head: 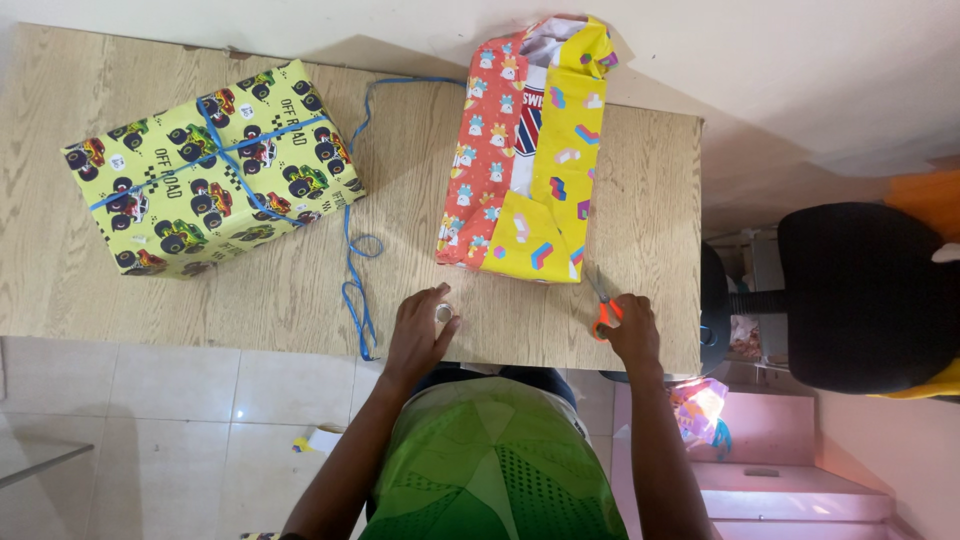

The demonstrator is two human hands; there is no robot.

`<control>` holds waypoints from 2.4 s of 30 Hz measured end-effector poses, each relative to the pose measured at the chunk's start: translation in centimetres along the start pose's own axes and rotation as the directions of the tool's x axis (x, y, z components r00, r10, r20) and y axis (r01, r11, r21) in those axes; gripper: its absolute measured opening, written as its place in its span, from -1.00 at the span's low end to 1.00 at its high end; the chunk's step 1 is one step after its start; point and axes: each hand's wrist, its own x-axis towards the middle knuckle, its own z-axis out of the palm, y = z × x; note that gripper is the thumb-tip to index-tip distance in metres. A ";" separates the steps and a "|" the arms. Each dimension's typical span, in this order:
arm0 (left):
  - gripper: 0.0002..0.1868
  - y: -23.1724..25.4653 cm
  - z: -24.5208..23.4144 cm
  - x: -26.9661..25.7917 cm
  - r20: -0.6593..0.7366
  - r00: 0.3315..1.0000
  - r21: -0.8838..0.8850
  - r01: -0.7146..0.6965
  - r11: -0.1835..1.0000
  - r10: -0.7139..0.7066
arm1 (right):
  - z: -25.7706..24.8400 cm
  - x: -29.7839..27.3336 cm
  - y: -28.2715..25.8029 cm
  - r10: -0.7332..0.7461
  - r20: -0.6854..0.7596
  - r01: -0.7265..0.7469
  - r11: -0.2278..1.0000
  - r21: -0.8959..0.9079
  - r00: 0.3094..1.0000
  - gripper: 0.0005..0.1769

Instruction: The person wraps a rectangular gift box with red and yellow patterned paper on a wooden table. They fold the paper edges, cut tape with scissors, and apply tape to secure the folds. A second already-wrapped gift with a blue ribbon is visible nearby.

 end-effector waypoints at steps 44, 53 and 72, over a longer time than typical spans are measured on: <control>-0.56 5.0 -3.4 7.5 -0.216 0.975 0.094 0.078 0.993 -0.056 | -11.1 -3.3 -19.5 -0.639 -0.164 0.650 0.673 0.354 0.751 -0.54; -0.88 2.7 -1.1 9.3 -0.307 0.932 -0.060 0.181 0.982 -0.191 | -7.2 -1.3 -21.0 -0.750 0.111 0.751 0.659 0.034 0.652 -0.13; -0.65 1.6 0.9 9.7 -0.396 0.849 -0.391 0.187 0.901 -0.348 | -3.6 -0.6 -20.3 -0.691 -0.006 0.691 0.722 0.029 0.723 -0.17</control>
